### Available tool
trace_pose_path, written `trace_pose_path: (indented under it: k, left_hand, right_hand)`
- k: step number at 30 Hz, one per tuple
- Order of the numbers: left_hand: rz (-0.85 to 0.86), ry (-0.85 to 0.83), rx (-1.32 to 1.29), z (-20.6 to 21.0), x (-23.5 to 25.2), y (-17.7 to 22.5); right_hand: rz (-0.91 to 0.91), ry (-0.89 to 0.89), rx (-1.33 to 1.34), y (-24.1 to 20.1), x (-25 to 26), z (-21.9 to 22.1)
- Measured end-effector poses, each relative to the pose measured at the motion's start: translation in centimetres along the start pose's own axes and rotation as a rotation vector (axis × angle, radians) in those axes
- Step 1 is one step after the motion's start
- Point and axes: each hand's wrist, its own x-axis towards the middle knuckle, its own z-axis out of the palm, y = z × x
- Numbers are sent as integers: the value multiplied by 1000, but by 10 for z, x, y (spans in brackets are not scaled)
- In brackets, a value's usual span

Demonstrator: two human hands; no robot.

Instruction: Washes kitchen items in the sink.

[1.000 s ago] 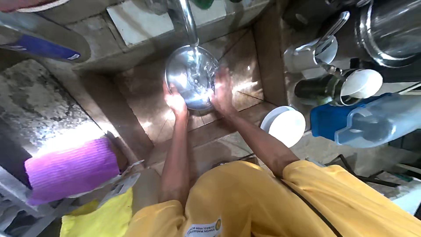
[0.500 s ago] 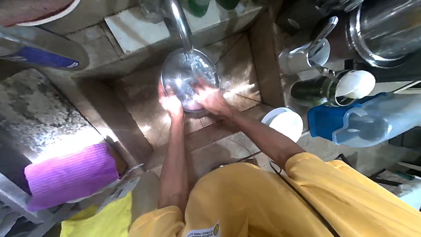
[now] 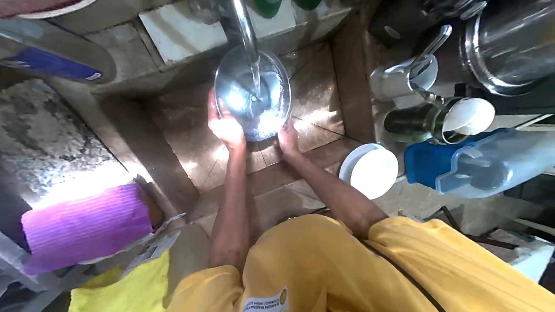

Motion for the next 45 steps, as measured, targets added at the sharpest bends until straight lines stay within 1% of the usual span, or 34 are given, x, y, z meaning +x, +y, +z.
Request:
trace_pose_path:
  k: [2,3,4,6,7,8,10,11,13,14,17,19,20,23,25,27,28,29,31,32,33,34,36,37,38,39,40,41,43,45]
  left_hand:
    - [20,-20,-24,3,-2,-8]
    - [10,-22,-36,3,-2,-11]
    - [-4,-28,-51,2,-2,-12]
    - [-45,-99,-27,-7,-1,-12]
    - [-64,-151,-3,-12,1,-16]
    - [-102,-196,13,-16,3,-21]
    - [-259,-271,56,-22,2,-34]
    - [-373,-313,95,-23,-2,-38]
    - [-520,-388,160,-17,-8,-49]
    - [-543,-428,129,-12,-11,-55]
    - [-485,-585,-25,2,-11,-62]
    - [-433,-682,15,9,-2,-49]
    - [-352,-745,26,11,7,-40]
    - [-109,-960,274,15,38,-5]
    - [-7,-1071,444,20,52,14]
    - [75,-1048,516,19,60,22]
    - [91,-1006,548,17,63,22]
    - [67,-938,584,14,63,20]
    - [-77,-755,597,2,50,6]
    - [-176,-655,522,-1,44,-2]
    - [-309,-569,376,-5,33,-9]
    - [-484,-494,150,-9,20,-12]
    - [-831,-315,-397,-10,1,0]
    - [-911,-291,-584,-7,-4,9]
    - [-946,-305,-690,-3,-6,19]
    - [-935,-350,-743,3,-6,28]
    - [-887,-369,-760,8,-7,38]
    - [-817,-378,-726,13,-6,42]
    - [-717,-393,-555,16,-2,46]
    - [-598,-495,-468,12,3,40]
  right_hand:
    - [186,-113,196,5,-26,10]
    - [232,-162,262,1,-32,8]
    - [236,-190,291,-1,-31,2]
    - [151,-156,261,-6,-14,-18]
    - [75,-121,234,-8,0,-30]
    - [-23,-136,210,-12,17,-43]
    - [-190,-206,139,-25,43,-62]
    - [-229,-233,92,-37,49,-68]
    - [-317,-280,-58,-73,43,-81]
    - [-362,-290,-152,-89,38,-88]
    - [-484,-397,-395,-121,28,-112]
    - [-460,-452,-447,-125,29,-122]
    - [-421,-451,-437,-123,34,-125]
    - [-292,-524,-362,-121,48,-127]
    - [-265,-589,-303,-116,55,-117]
    - [-328,-602,-257,-112,60,-105]
    - [-390,-596,-266,-114,60,-99]
    - [-464,-576,-303,-116,57,-93]
    - [-624,-481,-462,-117,41,-83]
    - [-690,-401,-572,-120,34,-78]
    - [-739,-312,-657,-119,22,-74]
    - [-799,-216,-697,-112,9,-70]
    - [-930,-33,-679,-96,-9,-62]
    - [-1012,49,-631,-86,-14,-57]
    - [-1079,91,-584,-80,-20,-53]
    - [-1126,95,-555,-74,-26,-50]
    - [-1144,62,-548,-68,-33,-47]
    - [-1150,24,-555,-62,-39,-45]
    - [-1167,-45,-609,-49,-48,-44]
    - [-1182,-88,-646,-40,-51,-49]
